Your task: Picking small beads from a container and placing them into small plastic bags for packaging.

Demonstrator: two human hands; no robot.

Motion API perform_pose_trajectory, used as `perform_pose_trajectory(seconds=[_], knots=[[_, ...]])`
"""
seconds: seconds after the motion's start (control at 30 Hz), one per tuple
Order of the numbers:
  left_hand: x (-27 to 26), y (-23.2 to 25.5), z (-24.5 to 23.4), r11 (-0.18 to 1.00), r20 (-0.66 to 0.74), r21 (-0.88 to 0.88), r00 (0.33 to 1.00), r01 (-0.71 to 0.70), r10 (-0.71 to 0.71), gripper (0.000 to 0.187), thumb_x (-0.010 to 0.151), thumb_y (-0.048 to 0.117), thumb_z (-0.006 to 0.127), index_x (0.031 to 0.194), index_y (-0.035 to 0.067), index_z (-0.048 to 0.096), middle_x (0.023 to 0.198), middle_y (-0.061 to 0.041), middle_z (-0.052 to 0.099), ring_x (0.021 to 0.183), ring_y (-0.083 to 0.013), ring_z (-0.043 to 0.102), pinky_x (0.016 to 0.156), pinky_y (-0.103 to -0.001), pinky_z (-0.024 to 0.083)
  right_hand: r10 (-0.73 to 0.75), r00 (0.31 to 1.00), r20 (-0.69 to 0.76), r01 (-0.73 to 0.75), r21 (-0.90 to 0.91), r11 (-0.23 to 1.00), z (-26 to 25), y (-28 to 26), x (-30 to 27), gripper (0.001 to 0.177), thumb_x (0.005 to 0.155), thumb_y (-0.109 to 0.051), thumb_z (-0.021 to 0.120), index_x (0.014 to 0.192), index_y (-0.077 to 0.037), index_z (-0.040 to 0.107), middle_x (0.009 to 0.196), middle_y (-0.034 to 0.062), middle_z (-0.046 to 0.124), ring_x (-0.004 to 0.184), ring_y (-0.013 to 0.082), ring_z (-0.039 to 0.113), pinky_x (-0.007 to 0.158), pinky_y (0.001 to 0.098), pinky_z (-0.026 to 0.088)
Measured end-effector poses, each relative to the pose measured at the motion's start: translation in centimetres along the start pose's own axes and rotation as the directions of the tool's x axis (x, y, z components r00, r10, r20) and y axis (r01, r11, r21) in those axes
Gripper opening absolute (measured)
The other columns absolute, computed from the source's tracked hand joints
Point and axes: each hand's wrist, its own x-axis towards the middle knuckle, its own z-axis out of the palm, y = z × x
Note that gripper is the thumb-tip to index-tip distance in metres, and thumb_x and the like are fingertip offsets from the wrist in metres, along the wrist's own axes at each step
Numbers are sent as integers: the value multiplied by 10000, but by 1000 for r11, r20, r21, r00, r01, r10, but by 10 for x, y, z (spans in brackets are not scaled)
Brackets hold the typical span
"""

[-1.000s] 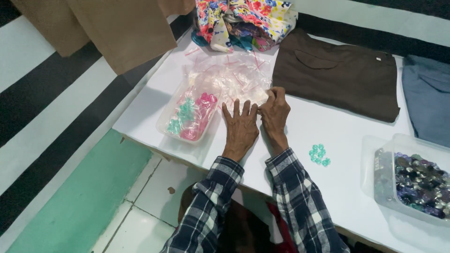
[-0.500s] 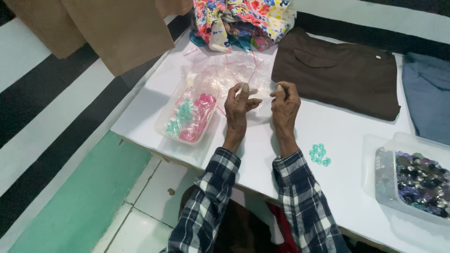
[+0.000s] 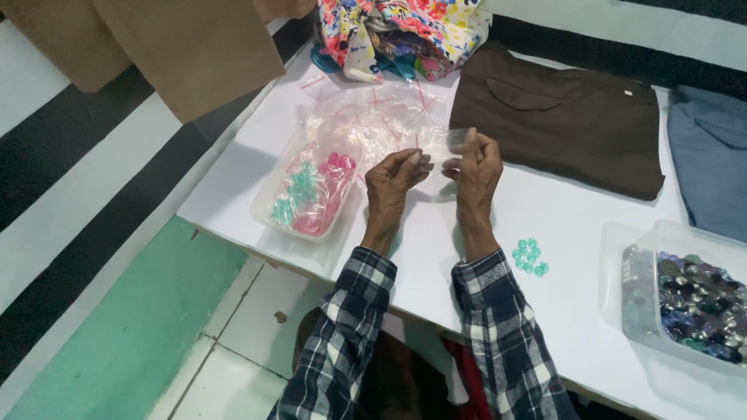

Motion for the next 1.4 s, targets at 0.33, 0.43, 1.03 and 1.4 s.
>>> perform_pose_trajectory(seconds=[0.33,0.43,1.03,1.4], knots=[[2,-6,-2,996,-27,93,999,-15,18,239,914,200,776,1073,24,750,960,-158,764,897,-235,754,830,-333,625,-10,991,137,11,-1,1000,-1,10,-1,162,940,-179,775,1043,-56,748,877,125,732,693,127,710,642,263,658],[6,-13,-4,992,-67,119,997,-34,43,205,888,166,793,1018,11,757,872,-167,759,833,-238,759,782,-324,639,-66,991,115,77,-96,992,1,9,-8,172,917,-127,784,1063,-48,738,862,111,730,680,129,694,610,254,648],[5,-1,6,985,-126,167,990,-44,65,153,911,152,739,988,29,788,847,-165,764,796,-187,738,753,-327,640,-576,724,380,690,-418,591,4,25,-16,310,894,-13,787,1178,-136,770,1000,63,678,853,232,706,715,307,617],[-3,-1,7,888,-80,426,971,-172,226,48,860,98,721,898,82,746,824,-95,766,794,-228,767,689,-304,631,-624,700,348,695,-534,482,0,26,-16,213,995,-51,630,1182,-129,696,884,64,757,897,291,737,802,414,592]])
